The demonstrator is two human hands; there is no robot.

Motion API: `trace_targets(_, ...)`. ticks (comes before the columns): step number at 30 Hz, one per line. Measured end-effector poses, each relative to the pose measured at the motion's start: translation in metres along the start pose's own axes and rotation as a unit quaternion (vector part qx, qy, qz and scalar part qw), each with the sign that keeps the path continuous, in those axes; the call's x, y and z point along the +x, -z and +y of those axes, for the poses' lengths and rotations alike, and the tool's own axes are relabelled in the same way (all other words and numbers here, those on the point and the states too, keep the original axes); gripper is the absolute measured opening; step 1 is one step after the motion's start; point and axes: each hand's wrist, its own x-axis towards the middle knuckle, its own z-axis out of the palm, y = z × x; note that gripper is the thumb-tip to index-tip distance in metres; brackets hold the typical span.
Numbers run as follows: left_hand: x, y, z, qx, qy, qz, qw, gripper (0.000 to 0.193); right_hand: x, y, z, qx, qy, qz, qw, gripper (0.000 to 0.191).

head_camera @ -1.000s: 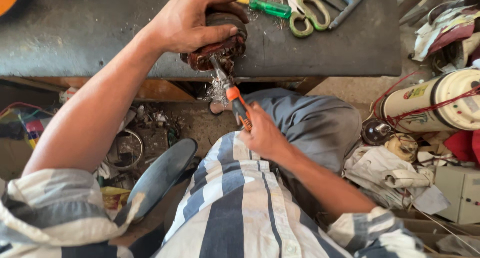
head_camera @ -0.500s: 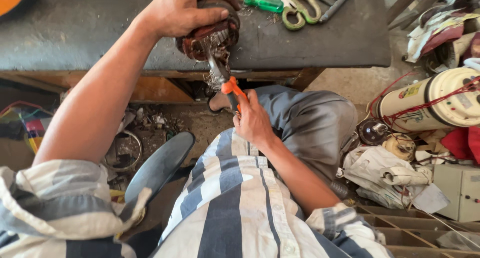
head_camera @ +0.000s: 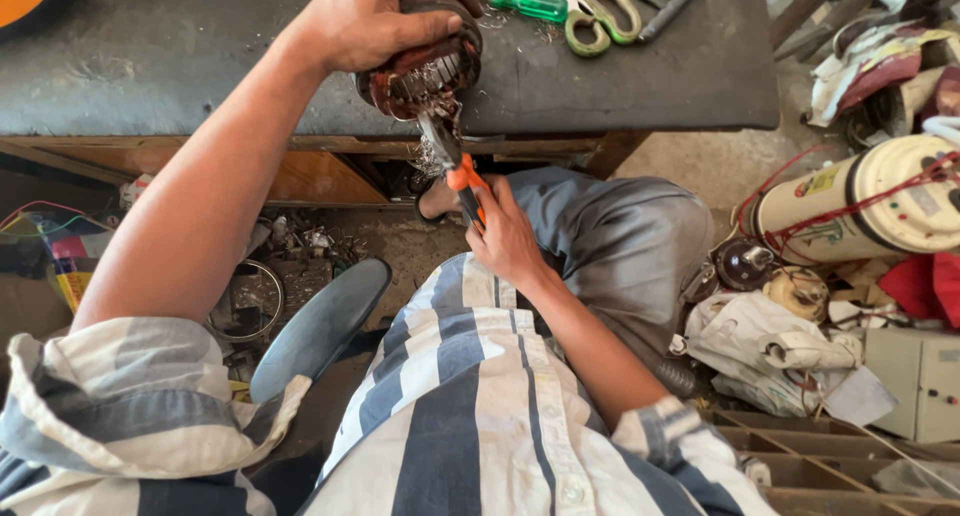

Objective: The person uses pliers and scissors to pull and cut copper windings from a cylindrical motor stator. They repeatedly grip, pull, and cut the wires, occasionally switching tools and rotating the stator to access different sections.

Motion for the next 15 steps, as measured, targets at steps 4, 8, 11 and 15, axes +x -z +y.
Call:
trace_targets(4, -0.003, -0.003, 0.008, -0.011, 0.021, 0.001, 1.0, 0.033, -0.016, 0.012, -0.003, 0.123, -0.06, -0.048, 0.989, 0.039)
trace_targets(8, -0.006, -0.006, 0.018, -0.041, 0.037, 0.002, 0.998, 0.033, -0.031, 0.018, 0.004, 0.181, -0.038, -0.051, 0.981, 0.025)
trace_targets(11, -0.007, -0.006, 0.023, -0.055, 0.026, 0.002, 0.998, 0.037, -0.032, 0.011, 0.014, 0.154, -0.048, -0.047, 0.986, 0.023)
trace_targets(15, -0.006, -0.004, 0.026, -0.017, 0.013, 0.02, 1.0, 0.044, -0.028, -0.001, 0.023, 0.154, 0.0, -0.019, 0.988, 0.021)
